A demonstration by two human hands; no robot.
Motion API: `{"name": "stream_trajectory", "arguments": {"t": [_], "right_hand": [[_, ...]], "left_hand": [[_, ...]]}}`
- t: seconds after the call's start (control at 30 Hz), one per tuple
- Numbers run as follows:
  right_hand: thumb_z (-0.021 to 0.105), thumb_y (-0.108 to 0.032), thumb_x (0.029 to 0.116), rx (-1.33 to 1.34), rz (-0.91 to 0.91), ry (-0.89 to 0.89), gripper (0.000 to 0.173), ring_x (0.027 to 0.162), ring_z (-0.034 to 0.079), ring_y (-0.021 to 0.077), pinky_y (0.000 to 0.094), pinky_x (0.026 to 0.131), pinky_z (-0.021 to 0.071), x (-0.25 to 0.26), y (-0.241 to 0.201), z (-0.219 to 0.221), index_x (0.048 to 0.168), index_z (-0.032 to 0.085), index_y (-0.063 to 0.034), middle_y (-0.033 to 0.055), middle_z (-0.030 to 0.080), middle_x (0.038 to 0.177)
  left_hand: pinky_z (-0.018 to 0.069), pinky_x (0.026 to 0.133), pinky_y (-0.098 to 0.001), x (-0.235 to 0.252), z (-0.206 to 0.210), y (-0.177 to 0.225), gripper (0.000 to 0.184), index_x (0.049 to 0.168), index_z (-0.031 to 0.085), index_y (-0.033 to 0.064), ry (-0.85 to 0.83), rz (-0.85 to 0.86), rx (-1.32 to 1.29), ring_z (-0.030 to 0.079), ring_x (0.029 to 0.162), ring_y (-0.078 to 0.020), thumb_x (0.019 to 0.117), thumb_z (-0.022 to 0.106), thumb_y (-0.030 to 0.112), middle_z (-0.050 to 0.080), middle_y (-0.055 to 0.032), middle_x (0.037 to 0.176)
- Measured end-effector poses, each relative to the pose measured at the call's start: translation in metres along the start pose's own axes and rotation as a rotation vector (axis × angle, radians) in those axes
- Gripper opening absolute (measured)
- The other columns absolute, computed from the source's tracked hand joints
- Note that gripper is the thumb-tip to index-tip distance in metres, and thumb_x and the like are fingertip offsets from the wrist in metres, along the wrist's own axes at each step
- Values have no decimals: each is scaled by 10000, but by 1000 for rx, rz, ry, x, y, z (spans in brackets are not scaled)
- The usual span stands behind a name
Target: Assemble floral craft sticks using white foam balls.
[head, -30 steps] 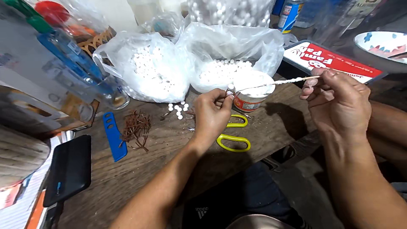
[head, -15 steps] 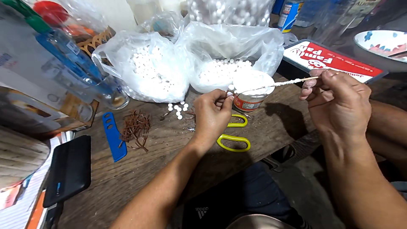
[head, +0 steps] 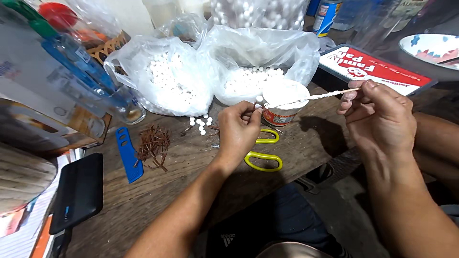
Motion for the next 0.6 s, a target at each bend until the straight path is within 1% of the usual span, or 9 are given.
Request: {"name": "stream_trajectory", "arguments": {"t": [0.13, 0.27, 0.43, 0.6], "right_hand": [[296, -92, 1093, 75, 51, 13, 422, 675, 665, 33, 167, 662, 577, 1, 0, 1, 930, 685, -102, -49, 695, 782], [298, -82, 1089, 71, 17, 5, 419, 680, 669, 35, 170, 663, 580, 0, -3, 4, 922, 682, -102, -46, 699, 791], [330, -57, 1068, 11, -47, -30, 391, 678, 678, 36, 182, 669, 587, -1, -7, 10, 936, 695, -107, -55, 717, 796], [349, -38, 1061, -7, -93, -66, 385, 696, 689, 40, 192, 682, 596, 0, -6, 15, 947, 710, -103, -52, 730, 822]], "left_hand": [[499, 532, -149, -1, -1, -1, 82, 882, 699, -15, -18, -24, -23, 587, 557, 3, 954, 675, 18, 668, -40, 723], [503, 540, -149, -1, -2, -1, 86, 883, 710, -18, -17, -38, -1, 576, 551, 7, 953, 679, 20, 659, -37, 712], [467, 544, -139, -2, 0, 2, 85, 860, 719, -21, -37, -1, 64, 549, 554, 17, 933, 687, 9, 650, -39, 690], [439, 535, -144, -2, 1, 2, 110, 831, 710, -7, -56, 37, 95, 527, 548, 4, 936, 687, 17, 633, -33, 675]]}}
Point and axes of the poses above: each hand's wrist, its own x-axis towards the middle knuckle, its own z-axis out of the palm, y = z × x, the point moved 4 cm from there along x, towards the middle knuckle
